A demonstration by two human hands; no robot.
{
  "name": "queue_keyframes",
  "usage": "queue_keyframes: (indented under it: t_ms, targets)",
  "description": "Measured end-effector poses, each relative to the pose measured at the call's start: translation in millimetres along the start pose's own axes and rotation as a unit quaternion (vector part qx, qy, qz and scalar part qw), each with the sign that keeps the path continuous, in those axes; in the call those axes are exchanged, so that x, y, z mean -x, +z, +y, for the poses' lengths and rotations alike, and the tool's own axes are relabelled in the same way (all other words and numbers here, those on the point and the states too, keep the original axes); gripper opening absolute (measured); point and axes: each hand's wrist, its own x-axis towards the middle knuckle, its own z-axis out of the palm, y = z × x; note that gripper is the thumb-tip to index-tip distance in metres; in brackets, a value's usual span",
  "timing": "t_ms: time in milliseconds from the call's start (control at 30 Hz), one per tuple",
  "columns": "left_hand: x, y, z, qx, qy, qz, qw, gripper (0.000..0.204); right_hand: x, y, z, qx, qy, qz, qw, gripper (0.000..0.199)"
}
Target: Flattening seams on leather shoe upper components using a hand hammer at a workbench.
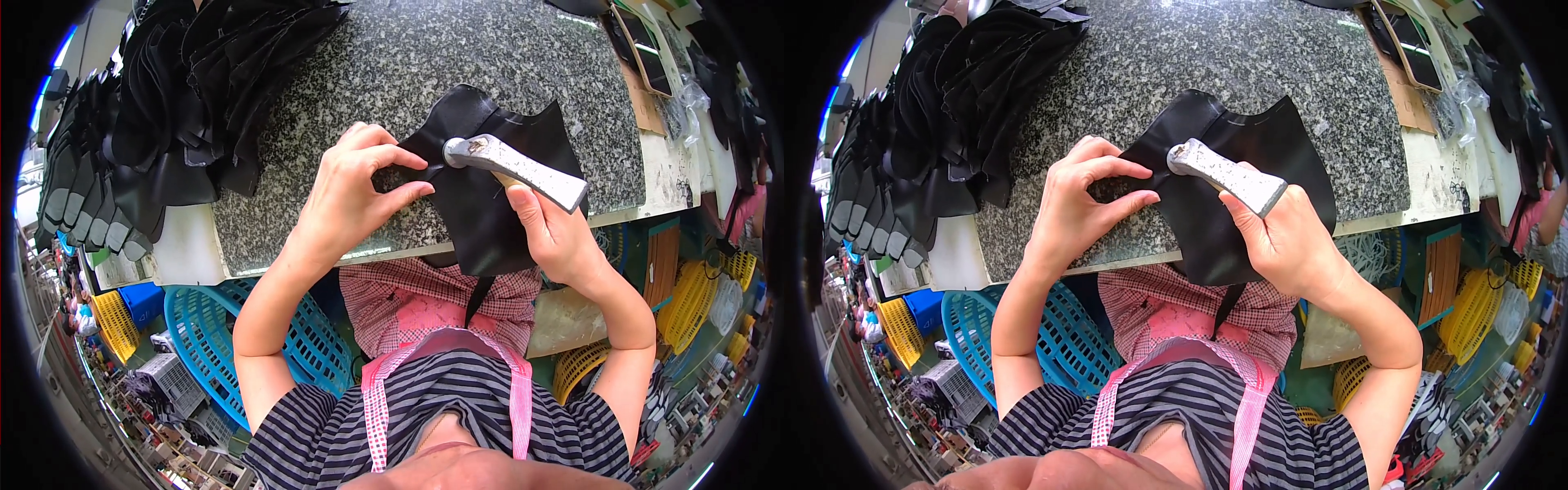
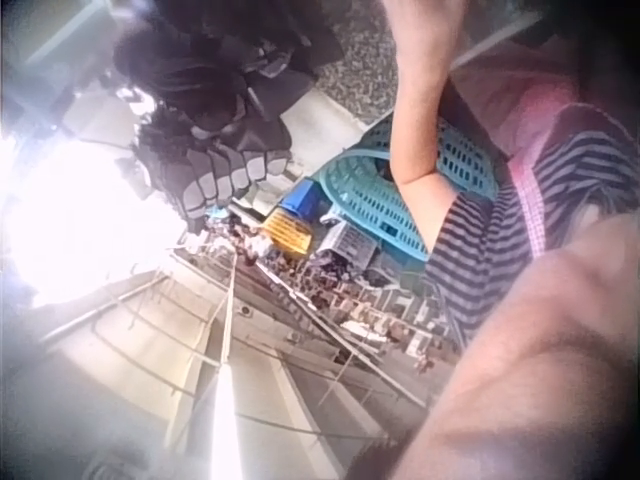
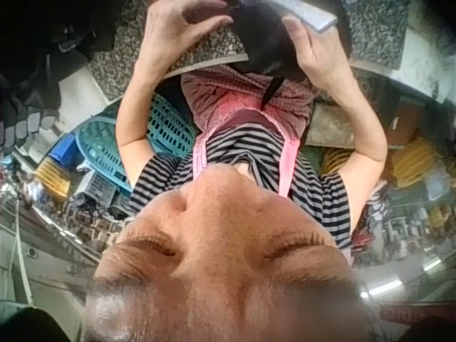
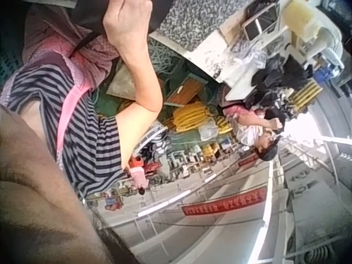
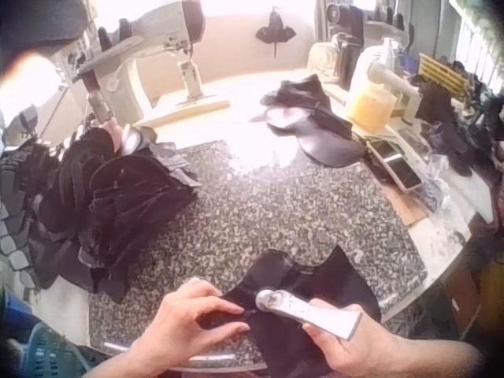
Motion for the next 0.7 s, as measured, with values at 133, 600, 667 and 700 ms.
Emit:
queue_keyframes:
  t_ms: [133, 600, 667, 700]
  targets:
    - [-3, 0, -2, 0.001, -0.002, -0.016, 1.000, 0.033, 0, -8, 3, 0.033, 0.028, -0.037, 0.998, 0.023]
    - [4, 2, -9, 0.010, 0.007, -0.005, 1.000, 0.035, -15, -21, -42, 0.102, -0.097, -0.038, 0.989, 0.010]
    - [5, 4, -9, 0.021, 0.005, -0.006, 1.000, 0.035, -10, -11, -31, 0.110, 0.043, -0.130, 0.985, 0.010]
    - [5, 4, -9, 0.017, 0.012, -0.001, 1.000, 0.036, -11, -4, -23, 0.115, 0.031, -0.146, 0.982, 0.011]
